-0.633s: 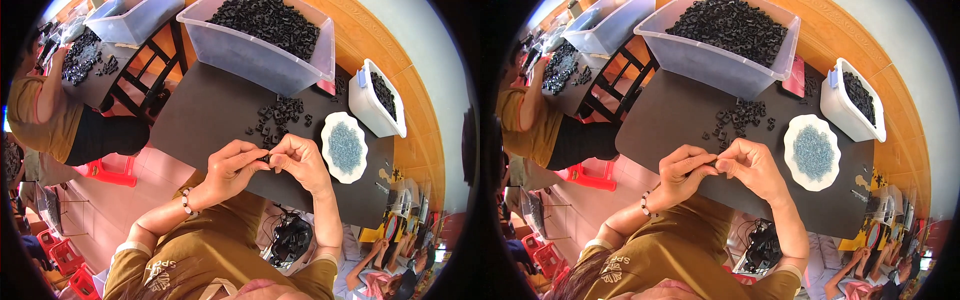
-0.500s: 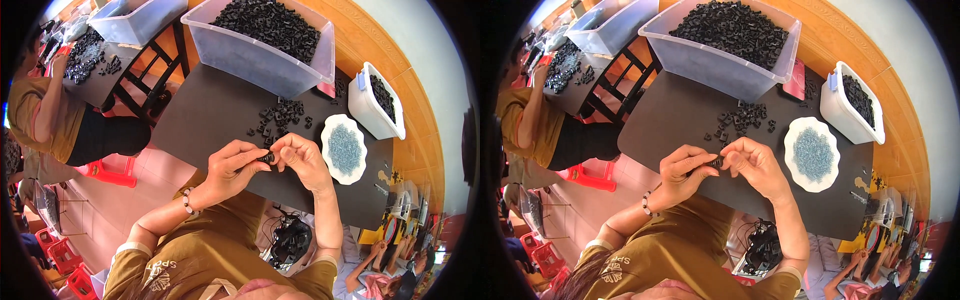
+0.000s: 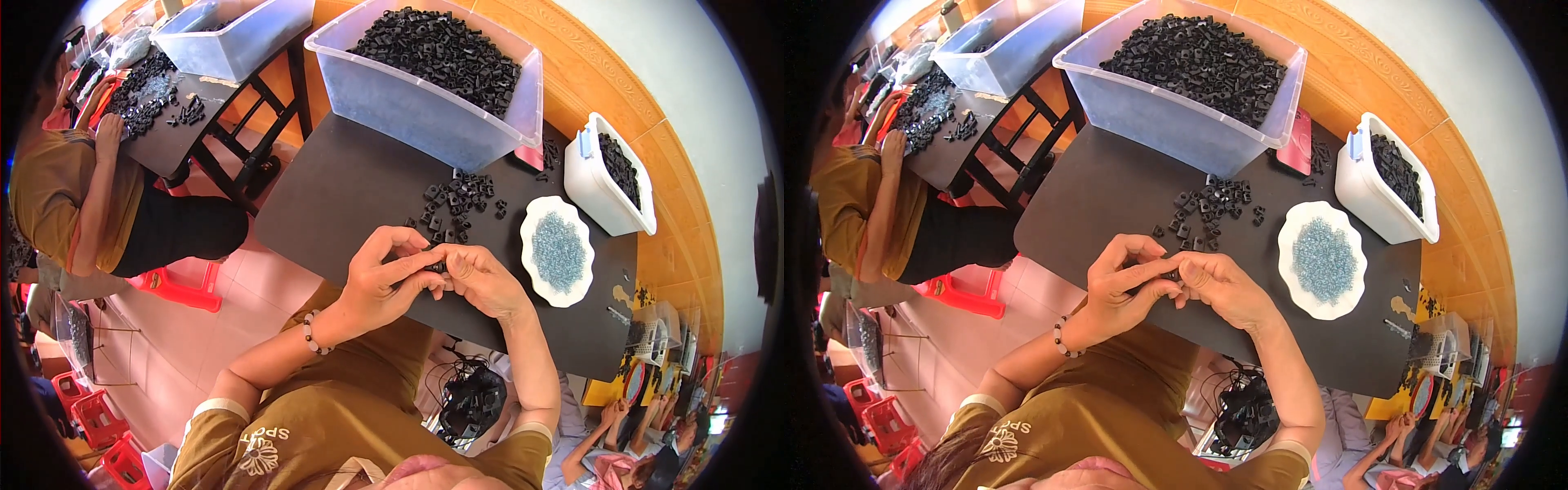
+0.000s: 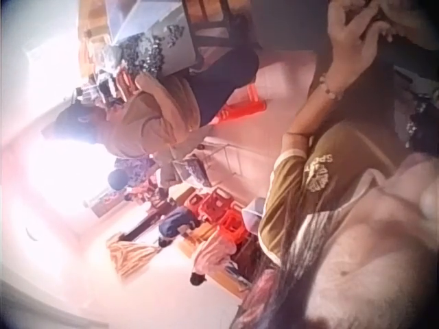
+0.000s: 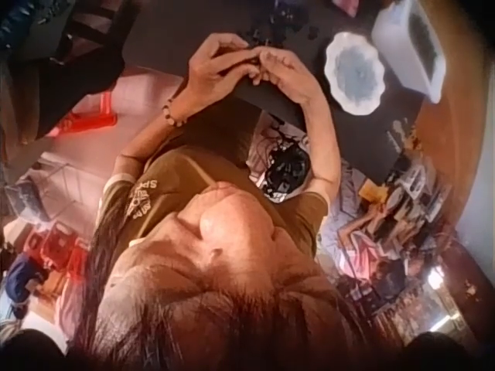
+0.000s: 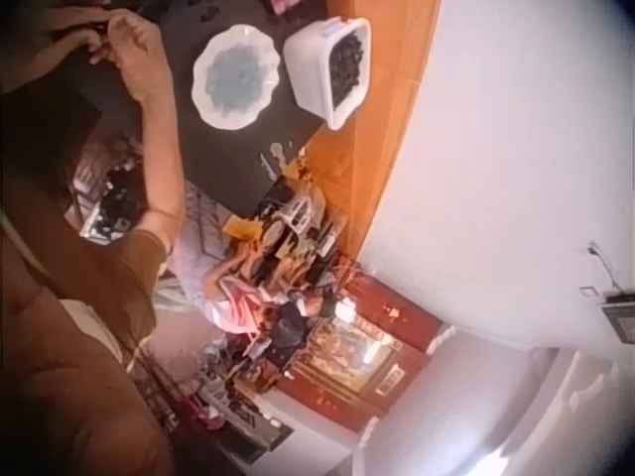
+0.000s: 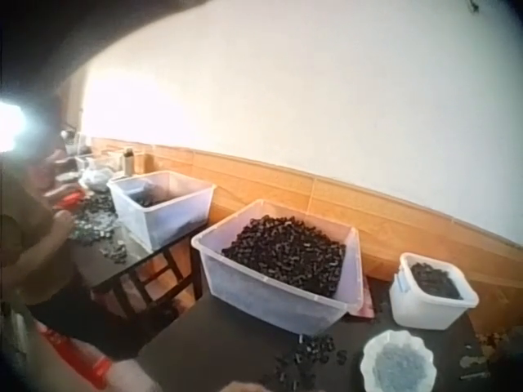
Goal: The person assembles small hardware pieces by taking black plastic components and inserting springs into them by hand.
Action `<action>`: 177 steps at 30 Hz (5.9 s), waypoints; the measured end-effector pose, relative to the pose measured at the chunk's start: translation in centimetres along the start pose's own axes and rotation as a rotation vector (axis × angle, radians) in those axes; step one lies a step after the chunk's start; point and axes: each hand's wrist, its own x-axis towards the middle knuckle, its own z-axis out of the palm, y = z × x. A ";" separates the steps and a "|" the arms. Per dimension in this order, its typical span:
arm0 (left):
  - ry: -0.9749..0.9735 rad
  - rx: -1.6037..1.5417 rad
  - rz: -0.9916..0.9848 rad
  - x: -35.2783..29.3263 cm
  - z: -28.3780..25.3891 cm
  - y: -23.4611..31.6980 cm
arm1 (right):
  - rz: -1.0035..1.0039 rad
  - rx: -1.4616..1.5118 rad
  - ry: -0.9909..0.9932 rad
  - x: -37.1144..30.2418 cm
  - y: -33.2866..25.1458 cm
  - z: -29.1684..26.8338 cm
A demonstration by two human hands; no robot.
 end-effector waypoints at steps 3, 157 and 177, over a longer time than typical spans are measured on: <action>-0.024 0.001 0.001 -0.1 0.0 -0.1 | -0.006 0.058 -0.037 0.1 0.5 -0.7; -0.134 -0.086 -0.265 1.0 -0.8 0.6 | -0.144 -1.393 1.240 -7.3 -3.7 -13.5; -0.126 -0.065 -0.200 1.0 -0.7 0.5 | -0.182 -1.337 1.332 -5.0 -3.2 -13.4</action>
